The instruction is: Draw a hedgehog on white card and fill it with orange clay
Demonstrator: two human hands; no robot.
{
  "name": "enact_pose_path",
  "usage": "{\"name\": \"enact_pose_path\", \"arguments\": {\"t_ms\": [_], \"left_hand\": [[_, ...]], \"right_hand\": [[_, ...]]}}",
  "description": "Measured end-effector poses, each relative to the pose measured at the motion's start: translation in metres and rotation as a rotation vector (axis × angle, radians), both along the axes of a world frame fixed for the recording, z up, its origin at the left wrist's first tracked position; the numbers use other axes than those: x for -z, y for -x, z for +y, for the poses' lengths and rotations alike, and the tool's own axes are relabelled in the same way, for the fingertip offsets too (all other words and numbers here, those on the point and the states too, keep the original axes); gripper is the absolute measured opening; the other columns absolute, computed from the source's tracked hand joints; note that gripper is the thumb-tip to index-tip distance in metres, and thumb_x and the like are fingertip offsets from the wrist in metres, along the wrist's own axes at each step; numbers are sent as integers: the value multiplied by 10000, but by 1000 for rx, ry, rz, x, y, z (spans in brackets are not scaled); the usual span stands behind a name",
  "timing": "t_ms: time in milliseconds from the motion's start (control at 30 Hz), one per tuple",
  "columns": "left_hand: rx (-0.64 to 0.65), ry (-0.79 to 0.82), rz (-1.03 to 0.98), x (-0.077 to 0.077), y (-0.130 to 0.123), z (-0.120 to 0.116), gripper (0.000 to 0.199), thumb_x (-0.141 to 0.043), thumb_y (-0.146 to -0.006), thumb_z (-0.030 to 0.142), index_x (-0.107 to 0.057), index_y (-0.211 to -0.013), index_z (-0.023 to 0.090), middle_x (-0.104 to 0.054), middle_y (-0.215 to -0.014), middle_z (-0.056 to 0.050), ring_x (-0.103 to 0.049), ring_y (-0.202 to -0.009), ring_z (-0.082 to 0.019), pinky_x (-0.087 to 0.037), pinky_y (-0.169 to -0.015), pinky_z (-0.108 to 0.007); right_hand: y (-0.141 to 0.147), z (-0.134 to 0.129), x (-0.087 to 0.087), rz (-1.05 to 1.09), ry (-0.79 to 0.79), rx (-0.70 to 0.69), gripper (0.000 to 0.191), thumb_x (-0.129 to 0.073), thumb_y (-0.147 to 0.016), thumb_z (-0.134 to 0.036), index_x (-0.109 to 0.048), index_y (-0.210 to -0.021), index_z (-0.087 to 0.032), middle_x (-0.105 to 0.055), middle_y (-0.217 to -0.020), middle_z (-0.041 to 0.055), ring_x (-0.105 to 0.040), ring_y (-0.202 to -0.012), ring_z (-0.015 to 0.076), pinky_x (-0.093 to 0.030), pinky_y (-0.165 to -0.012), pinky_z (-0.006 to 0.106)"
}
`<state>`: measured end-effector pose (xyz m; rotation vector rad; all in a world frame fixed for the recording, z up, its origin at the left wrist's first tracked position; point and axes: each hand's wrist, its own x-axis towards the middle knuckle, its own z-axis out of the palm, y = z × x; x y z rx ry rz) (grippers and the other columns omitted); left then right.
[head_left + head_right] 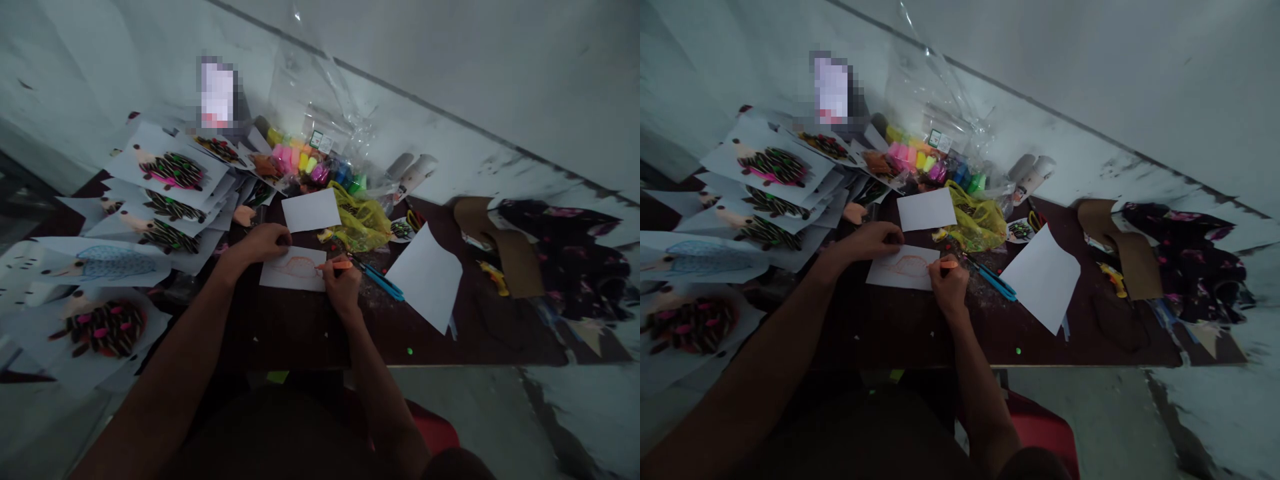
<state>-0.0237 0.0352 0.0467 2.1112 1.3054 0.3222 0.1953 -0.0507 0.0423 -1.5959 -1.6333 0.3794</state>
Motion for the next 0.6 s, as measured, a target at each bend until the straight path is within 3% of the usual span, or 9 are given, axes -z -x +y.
{"name": "enact_pose_path", "arguments": {"t_ms": [300,600], "left_hand": [[-6,-22,5,0,0,0,252,-574,-746,204,-734,-937,167,-749,-940,-62,-668,-834,-203,-474,-713,-278],[-17,-16,12,2,-1,1,272,-582,-738,211,-744,-952,166,-747,-931,-65,-657,-811,-205,-474,-711,-287]], "right_hand": [[0,1,3,-42,0,18,270,-528,-862,-369,-546,-633,-228,-628,-560,0,-564,-514,145,-420,-586,258],[8,-3,-3,145,27,-124,291,-523,-884,-357,-591,-637,-220,-673,-607,11,-606,-534,142,-456,-558,246]]}}
